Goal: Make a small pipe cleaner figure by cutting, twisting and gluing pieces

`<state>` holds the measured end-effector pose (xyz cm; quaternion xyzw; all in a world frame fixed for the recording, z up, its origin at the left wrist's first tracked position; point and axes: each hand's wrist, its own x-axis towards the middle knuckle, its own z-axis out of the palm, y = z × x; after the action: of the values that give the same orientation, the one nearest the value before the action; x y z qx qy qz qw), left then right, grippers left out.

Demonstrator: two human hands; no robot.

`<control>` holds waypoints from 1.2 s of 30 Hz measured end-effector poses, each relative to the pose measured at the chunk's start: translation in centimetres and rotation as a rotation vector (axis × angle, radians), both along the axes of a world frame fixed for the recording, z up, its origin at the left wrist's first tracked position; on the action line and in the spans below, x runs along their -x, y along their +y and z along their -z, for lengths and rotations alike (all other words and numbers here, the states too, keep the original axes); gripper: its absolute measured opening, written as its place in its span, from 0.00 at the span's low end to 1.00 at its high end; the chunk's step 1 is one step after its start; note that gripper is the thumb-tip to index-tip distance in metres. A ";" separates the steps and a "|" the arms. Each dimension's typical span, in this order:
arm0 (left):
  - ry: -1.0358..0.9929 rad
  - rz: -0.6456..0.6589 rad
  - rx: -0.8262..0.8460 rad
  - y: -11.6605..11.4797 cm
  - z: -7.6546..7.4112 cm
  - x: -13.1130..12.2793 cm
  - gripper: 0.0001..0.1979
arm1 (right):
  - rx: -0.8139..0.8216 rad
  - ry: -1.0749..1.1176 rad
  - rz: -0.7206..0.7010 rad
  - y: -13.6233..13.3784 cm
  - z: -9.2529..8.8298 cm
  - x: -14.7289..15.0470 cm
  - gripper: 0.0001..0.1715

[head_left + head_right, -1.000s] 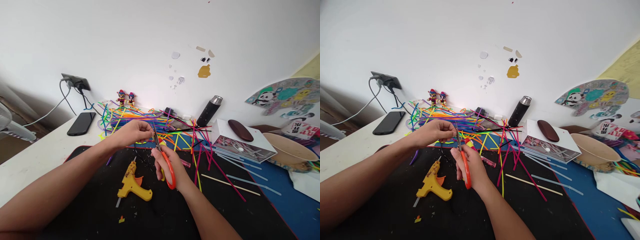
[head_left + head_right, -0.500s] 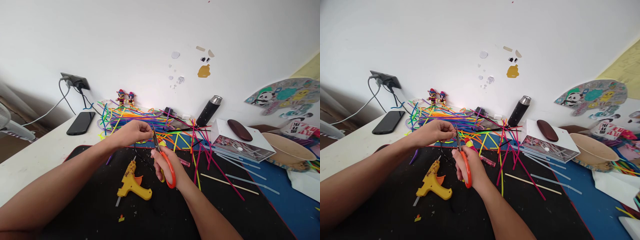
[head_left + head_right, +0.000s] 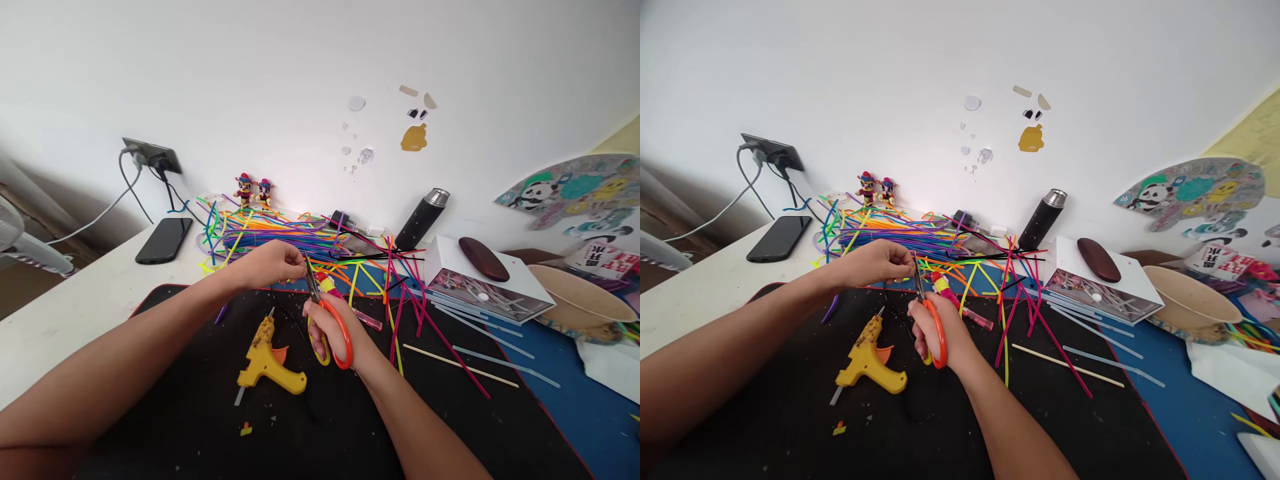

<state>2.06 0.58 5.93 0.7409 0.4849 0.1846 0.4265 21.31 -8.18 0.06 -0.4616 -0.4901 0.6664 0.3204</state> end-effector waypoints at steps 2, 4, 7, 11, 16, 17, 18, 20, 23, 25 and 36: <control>0.010 -0.008 0.002 0.0 0.1 -0.1 0.11 | 0.030 0.026 0.000 0.1 0.2 0.0 0.19; 0.027 -0.016 -0.003 0.1 0.3 -0.2 0.11 | 0.065 0.043 -0.002 0.2 0.2 0.0 0.19; 0.050 -0.027 -0.018 0.2 0.7 -0.1 0.10 | 0.096 0.050 -0.009 0.1 0.2 0.0 0.19; 0.052 -0.027 0.006 0.4 1.1 0.1 0.09 | 0.105 0.055 -0.012 0.0 -0.1 0.0 0.19; 0.033 -0.021 0.047 0.6 1.1 0.1 0.09 | 0.123 0.048 -0.003 0.0 -0.4 -0.1 0.19; 0.026 -0.021 0.045 0.6 1.2 0.0 0.09 | 0.127 0.043 -0.001 0.0 -0.4 -0.1 0.18; 0.018 -0.024 0.040 0.6 1.3 0.0 0.09 | 0.128 0.035 0.001 0.0 -0.4 0.0 0.18; 0.009 -0.037 0.031 0.6 1.7 -0.1 0.09 | 0.126 -0.005 0.001 -0.1 -0.2 0.2 0.18; 0.034 -0.065 0.024 0.8 2.1 0.0 0.07 | 0.134 -0.096 -0.013 -0.3 0.1 0.9 0.20; 0.034 -0.068 0.034 1.0 1.9 0.3 0.07 | 0.132 -0.113 -0.025 -0.4 0.3 1.2 0.21; -0.193 -0.091 0.110 1.4 0.0 1.2 0.10 | 0.010 -0.040 -0.060 0.0 -1.1 -0.7 0.28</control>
<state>0.90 1.96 5.90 0.6724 0.4840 0.2475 0.5023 22.02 -8.16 1.19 -0.4618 -0.5066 0.6686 0.2881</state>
